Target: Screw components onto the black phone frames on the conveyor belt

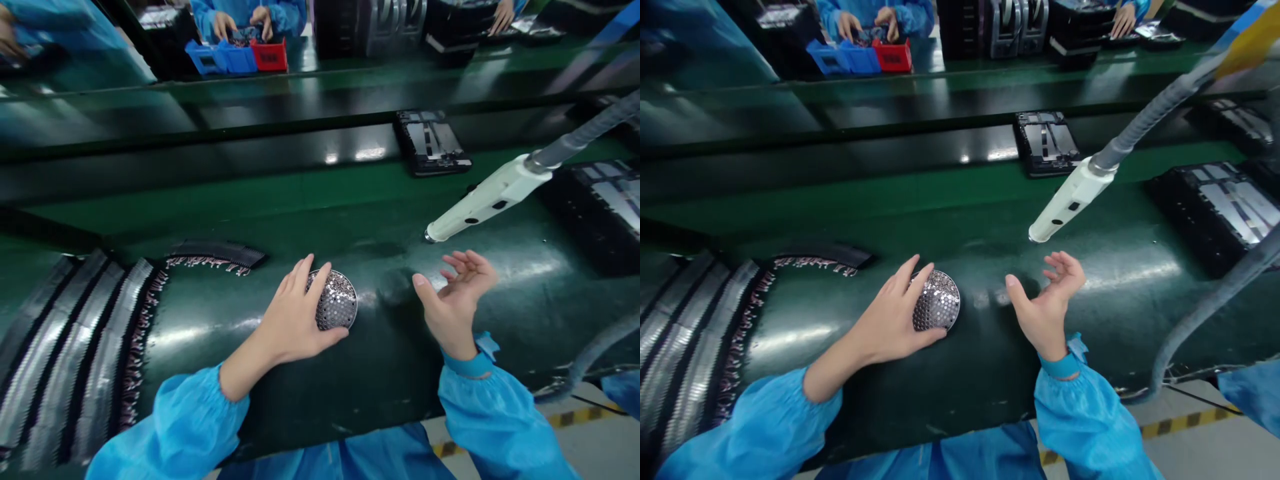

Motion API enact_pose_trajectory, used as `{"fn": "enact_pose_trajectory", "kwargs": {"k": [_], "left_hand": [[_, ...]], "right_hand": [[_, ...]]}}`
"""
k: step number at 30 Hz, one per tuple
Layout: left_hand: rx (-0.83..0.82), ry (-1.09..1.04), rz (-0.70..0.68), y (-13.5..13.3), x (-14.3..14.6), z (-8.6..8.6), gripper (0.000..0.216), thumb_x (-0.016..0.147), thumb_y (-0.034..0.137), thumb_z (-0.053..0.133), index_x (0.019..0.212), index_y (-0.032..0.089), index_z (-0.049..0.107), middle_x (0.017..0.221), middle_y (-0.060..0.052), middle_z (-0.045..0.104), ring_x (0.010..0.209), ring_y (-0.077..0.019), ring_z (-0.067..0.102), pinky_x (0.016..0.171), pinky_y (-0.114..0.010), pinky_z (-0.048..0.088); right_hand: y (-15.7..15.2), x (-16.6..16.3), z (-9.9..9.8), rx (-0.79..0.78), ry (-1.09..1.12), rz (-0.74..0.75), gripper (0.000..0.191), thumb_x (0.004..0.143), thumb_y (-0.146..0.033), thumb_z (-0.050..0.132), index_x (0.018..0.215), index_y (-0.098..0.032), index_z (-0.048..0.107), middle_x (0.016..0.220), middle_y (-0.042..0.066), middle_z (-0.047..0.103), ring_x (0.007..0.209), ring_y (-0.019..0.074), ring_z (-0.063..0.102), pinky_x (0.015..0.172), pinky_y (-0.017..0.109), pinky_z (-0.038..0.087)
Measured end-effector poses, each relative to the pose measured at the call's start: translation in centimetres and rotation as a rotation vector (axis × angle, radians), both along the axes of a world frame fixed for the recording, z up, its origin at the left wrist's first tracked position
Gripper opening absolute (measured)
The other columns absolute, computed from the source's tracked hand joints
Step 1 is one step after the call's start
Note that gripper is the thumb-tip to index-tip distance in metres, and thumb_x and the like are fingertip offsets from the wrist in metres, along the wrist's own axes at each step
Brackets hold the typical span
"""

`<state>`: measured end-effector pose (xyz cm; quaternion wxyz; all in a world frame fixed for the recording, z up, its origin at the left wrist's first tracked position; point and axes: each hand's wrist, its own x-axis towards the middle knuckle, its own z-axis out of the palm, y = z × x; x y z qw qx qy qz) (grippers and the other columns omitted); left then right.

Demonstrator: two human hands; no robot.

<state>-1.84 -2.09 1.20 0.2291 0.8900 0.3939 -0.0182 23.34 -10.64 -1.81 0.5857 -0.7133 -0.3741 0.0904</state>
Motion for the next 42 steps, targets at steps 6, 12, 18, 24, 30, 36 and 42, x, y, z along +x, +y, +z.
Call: {"fn": "enact_pose_trajectory", "kwargs": {"k": [6,12,18,24,30,36,42], "left_hand": [[-0.006,-0.064,0.096,-2.1,-2.0,-0.8,0.118,0.066,0.053,0.085,0.154,0.02,0.014,0.158,-0.026,0.024,0.141,-0.0477,0.04,0.108,-0.062,0.046],[-0.061,-0.176,0.078,-0.7,-1.3,-1.2,0.113,0.061,0.035,0.087,0.15,0.022,0.019,0.15,-0.021,0.033,0.126,-0.0416,0.055,0.098,-0.054,0.056],[-0.144,-0.285,-0.081,2.3,0.1,-1.0,0.116,0.055,0.032,0.09,0.15,0.024,0.024,0.15,-0.019,0.036,0.133,-0.0403,0.05,0.105,-0.05,0.051],[-0.173,-0.429,-0.291,5.1,4.0,-1.9,0.112,0.055,0.034,0.09,0.148,0.019,0.03,0.146,-0.019,0.043,0.134,-0.0375,0.049,0.111,-0.051,0.045],[-0.182,-0.435,-0.405,7.1,8.1,-2.3,0.112,0.052,0.04,0.091,0.146,0.015,0.036,0.149,-0.021,0.045,0.138,-0.0383,0.046,0.116,-0.052,0.039],[-0.124,-0.435,-0.388,6.8,7.4,-3.3,0.107,0.057,0.05,0.091,0.144,0.014,0.04,0.152,-0.026,0.042,0.142,-0.0407,0.043,0.114,-0.056,0.041],[0.049,-0.463,-0.345,5.4,5.1,-4.9,0.055,0.073,0.047,0.083,0.112,0.014,0.061,0.143,-0.024,0.055,0.142,-0.0403,0.043,0.115,-0.058,0.042]], "right_hand": [[3.6,0.8,2.1,0.047,0.07,0.09,0.08,0.07,-0.041,0.081,0.133,-0.024,0.033,0.124,0.012,0.06,0.112,0.0275,0.063,0.1,0.052,0.048],[5.7,1.1,4.1,0.013,0.165,0.179,0.038,0.075,-0.043,0.077,0.1,-0.021,0.059,0.086,0.006,0.071,0.08,0.0246,0.07,0.076,0.043,0.058],[5.1,4.3,4.5,0.029,0.193,0.198,0.031,0.077,-0.044,0.075,0.09,-0.017,0.071,0.092,0.007,0.07,0.079,0.0193,0.064,0.072,0.034,0.053],[5.4,7.4,4.7,0.257,0.385,0.02,0.04,0.066,-0.038,0.082,0.094,-0.019,0.061,0.084,-0.002,0.064,0.076,0.0135,0.06,0.068,0.026,0.047],[6.0,8.3,6.3,0.335,0.359,-0.014,0.038,0.063,-0.034,0.078,0.091,-0.019,0.057,0.082,-0.003,0.063,0.071,0.0126,0.061,0.068,0.027,0.047],[9.2,9.1,8.4,0.528,0.359,0.008,0.038,0.06,-0.027,0.064,0.095,-0.02,0.053,0.067,-0.003,0.062,0.063,0.0186,0.063,0.069,0.036,0.053],[10.8,6.0,9.3,0.581,0.302,0.263,0.023,0.067,-0.024,0.063,0.088,-0.02,0.055,0.055,-0.007,0.053,0.052,0.0133,0.052,0.068,0.036,0.051]]}}
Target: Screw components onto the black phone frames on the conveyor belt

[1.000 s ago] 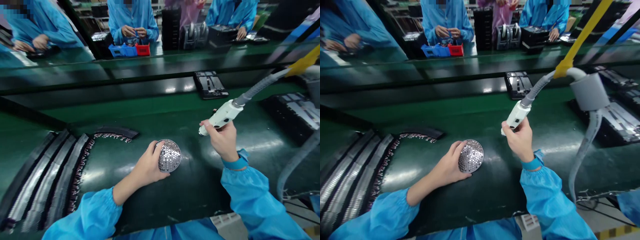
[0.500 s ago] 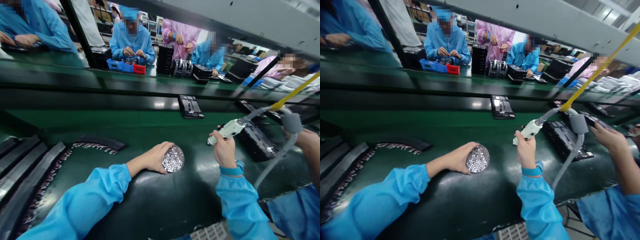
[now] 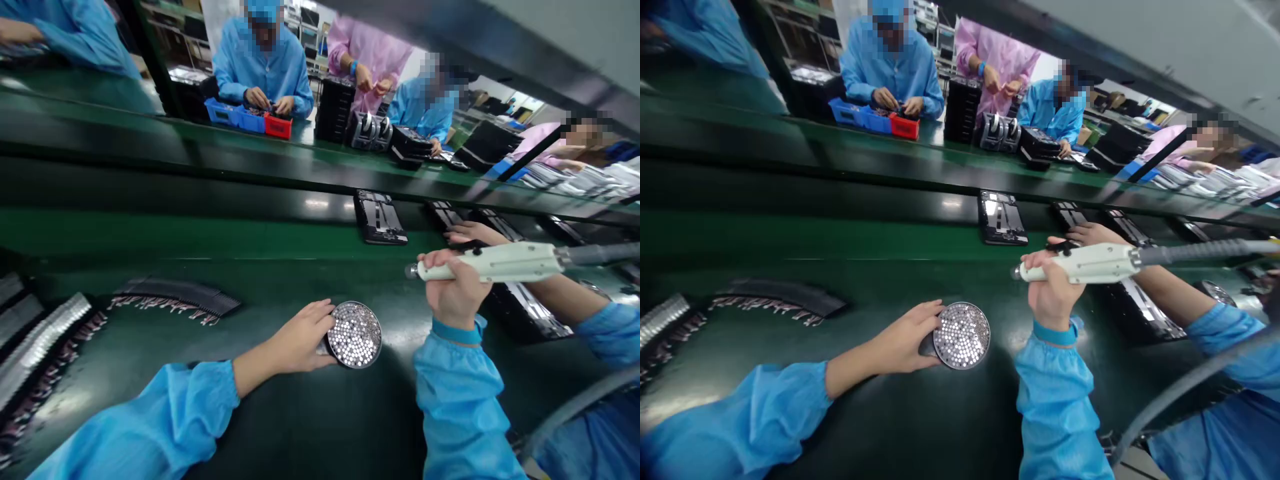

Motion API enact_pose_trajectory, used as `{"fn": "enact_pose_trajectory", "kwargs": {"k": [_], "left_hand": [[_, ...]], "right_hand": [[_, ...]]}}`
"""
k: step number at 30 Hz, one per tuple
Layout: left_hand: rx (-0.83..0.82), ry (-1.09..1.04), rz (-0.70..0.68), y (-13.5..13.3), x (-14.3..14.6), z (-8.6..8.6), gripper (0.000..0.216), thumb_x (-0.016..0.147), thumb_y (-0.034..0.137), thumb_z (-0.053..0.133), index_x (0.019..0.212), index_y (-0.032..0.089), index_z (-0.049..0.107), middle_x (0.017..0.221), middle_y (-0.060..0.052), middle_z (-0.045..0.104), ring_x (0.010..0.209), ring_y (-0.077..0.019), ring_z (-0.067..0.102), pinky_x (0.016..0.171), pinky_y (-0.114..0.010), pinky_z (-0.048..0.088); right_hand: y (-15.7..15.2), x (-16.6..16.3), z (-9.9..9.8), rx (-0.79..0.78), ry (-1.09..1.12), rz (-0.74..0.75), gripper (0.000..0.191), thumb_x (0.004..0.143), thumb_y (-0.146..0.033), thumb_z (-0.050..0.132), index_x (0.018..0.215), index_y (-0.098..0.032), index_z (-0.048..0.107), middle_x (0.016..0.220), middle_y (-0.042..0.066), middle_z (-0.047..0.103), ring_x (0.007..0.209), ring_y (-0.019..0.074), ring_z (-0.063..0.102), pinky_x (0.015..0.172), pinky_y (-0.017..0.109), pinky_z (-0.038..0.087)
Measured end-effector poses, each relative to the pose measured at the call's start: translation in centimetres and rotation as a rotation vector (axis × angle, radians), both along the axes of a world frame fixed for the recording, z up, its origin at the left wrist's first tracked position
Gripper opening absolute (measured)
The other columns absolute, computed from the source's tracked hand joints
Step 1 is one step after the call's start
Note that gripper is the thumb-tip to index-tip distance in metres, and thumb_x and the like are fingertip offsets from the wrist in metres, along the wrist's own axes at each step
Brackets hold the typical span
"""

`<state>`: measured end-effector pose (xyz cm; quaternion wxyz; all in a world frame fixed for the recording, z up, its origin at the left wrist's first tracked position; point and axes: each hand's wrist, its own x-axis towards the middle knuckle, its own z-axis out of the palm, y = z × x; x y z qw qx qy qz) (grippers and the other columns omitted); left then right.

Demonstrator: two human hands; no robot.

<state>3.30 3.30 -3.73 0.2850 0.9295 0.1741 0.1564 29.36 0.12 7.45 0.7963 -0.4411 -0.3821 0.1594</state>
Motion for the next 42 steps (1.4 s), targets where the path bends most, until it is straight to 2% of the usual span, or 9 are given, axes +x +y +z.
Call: {"fn": "enact_pose_trajectory", "kwargs": {"k": [3,6,9,14,20,26,35,42], "left_hand": [[0.061,-0.026,0.0,-0.6,-0.2,-0.7,0.043,0.081,0.045,0.076,0.109,0.015,0.063,0.142,-0.022,0.056,0.142,-0.0407,0.044,0.116,-0.061,0.039],[0.101,-0.025,0.021,-1.2,0.0,-0.9,0.05,0.081,0.044,0.077,0.119,0.015,0.061,0.141,-0.023,0.057,0.139,-0.0422,0.046,0.114,-0.063,0.041],[0.141,-0.023,0.029,-1.7,0.2,-0.8,0.052,0.083,0.045,0.075,0.121,0.013,0.06,0.139,-0.025,0.057,0.137,-0.0439,0.048,0.111,-0.062,0.044],[0.197,-0.045,0.048,-2.2,0.4,-0.8,0.047,0.084,0.048,0.074,0.109,0.01,0.064,0.134,-0.028,0.06,0.134,-0.0454,0.051,0.111,-0.06,0.045],[0.187,-0.068,0.07,-2.4,0.5,-0.7,0.042,0.086,0.05,0.071,0.104,0.013,0.064,0.135,-0.026,0.061,0.135,-0.0421,0.051,0.114,-0.057,0.043],[0.221,-0.073,0.063,-2.3,0.4,-0.3,0.042,0.085,0.05,0.071,0.102,0.012,0.064,0.13,-0.028,0.063,0.131,-0.0439,0.055,0.111,-0.056,0.045],[0.264,-0.059,0.064,-2.2,0.5,-0.2,0.043,0.085,0.053,0.069,0.102,0.013,0.064,0.129,-0.025,0.065,0.129,-0.0423,0.057,0.109,-0.054,0.048],[0.244,-0.078,0.059,-2.2,0.5,-0.3,0.043,0.086,0.05,0.07,0.104,0.011,0.064,0.129,-0.027,0.064,0.13,-0.0441,0.056,0.11,-0.056,0.046]], "right_hand": [[-0.4,-3.4,-1.0,-0.13,-0.048,0.175,0.024,0.07,-0.023,0.069,0.092,-0.021,0.058,0.051,-0.008,0.053,0.047,0.0127,0.05,0.061,0.035,0.048],[-0.5,-6.2,-2.4,-0.237,-0.04,0.255,0.021,0.072,-0.019,0.067,0.092,-0.022,0.059,0.051,-0.009,0.054,0.045,0.0121,0.05,0.056,0.033,0.047],[-0.3,-7.3,-3.3,-0.264,-0.021,0.296,0.02,0.072,-0.015,0.064,0.09,-0.021,0.06,0.05,-0.009,0.053,0.044,0.0116,0.049,0.055,0.032,0.047],[0.0,-7.1,-3.6,-0.249,-0.017,0.341,0.023,0.073,-0.01,0.06,0.092,-0.022,0.065,0.054,-0.006,0.056,0.047,0.0123,0.051,0.055,0.03,0.047],[0.0,-7.2,-4.1,-0.269,-0.07,0.368,0.023,0.076,-0.011,0.06,0.094,-0.023,0.068,0.055,-0.005,0.057,0.047,0.0136,0.051,0.054,0.032,0.047],[0.1,-7.0,-4.8,-0.281,-0.071,0.355,0.028,0.074,-0.01,0.057,0.096,-0.023,0.067,0.055,-0.005,0.056,0.047,0.0142,0.05,0.054,0.032,0.048],[0.2,-7.0,-4.6,-0.296,-0.095,0.327,0.025,0.073,-0.011,0.059,0.094,-0.023,0.067,0.055,-0.005,0.057,0.046,0.014,0.05,0.052,0.032,0.047],[0.2,-7.0,-4.7,-0.287,-0.089,0.327,0.026,0.073,-0.01,0.058,0.095,-0.022,0.067,0.055,-0.005,0.057,0.047,0.0136,0.05,0.052,0.031,0.047]]}}
